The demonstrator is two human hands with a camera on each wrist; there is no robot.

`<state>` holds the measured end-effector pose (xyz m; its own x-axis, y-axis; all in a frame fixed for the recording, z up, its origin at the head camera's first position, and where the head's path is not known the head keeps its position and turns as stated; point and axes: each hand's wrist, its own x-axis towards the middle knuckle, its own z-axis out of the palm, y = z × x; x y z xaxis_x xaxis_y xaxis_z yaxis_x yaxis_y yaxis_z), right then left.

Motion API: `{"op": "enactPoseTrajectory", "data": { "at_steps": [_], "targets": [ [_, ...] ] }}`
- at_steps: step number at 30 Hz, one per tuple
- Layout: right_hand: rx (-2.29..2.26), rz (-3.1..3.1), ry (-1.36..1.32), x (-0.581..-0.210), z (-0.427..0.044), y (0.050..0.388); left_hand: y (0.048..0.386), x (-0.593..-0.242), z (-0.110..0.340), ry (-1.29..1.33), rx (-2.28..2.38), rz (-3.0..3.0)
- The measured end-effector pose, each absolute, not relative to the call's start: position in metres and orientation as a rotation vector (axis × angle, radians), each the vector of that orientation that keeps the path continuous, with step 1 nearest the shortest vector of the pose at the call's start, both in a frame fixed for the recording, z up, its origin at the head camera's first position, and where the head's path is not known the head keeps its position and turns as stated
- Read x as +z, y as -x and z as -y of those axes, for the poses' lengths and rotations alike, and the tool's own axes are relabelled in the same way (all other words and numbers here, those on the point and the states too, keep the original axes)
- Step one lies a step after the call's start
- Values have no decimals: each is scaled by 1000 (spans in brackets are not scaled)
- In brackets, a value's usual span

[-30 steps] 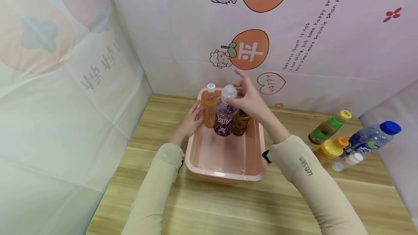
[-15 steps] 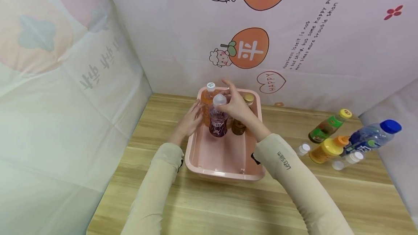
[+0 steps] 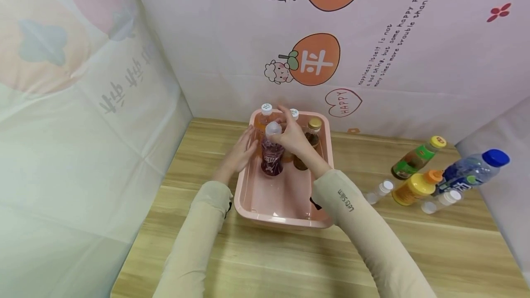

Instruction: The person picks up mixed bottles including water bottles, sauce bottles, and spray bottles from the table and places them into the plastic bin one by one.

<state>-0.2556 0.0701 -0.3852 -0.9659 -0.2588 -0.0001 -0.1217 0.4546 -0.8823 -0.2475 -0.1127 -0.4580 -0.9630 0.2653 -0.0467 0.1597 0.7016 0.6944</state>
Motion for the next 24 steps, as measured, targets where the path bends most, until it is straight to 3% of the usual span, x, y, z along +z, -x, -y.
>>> {"op": "enactPoseTrajectory", "data": {
  "at_steps": [24],
  "targets": [
    [-1552,-2537,311,-395,-63,254,248,-460,113,-320,1149,-2747]
  ]
}}
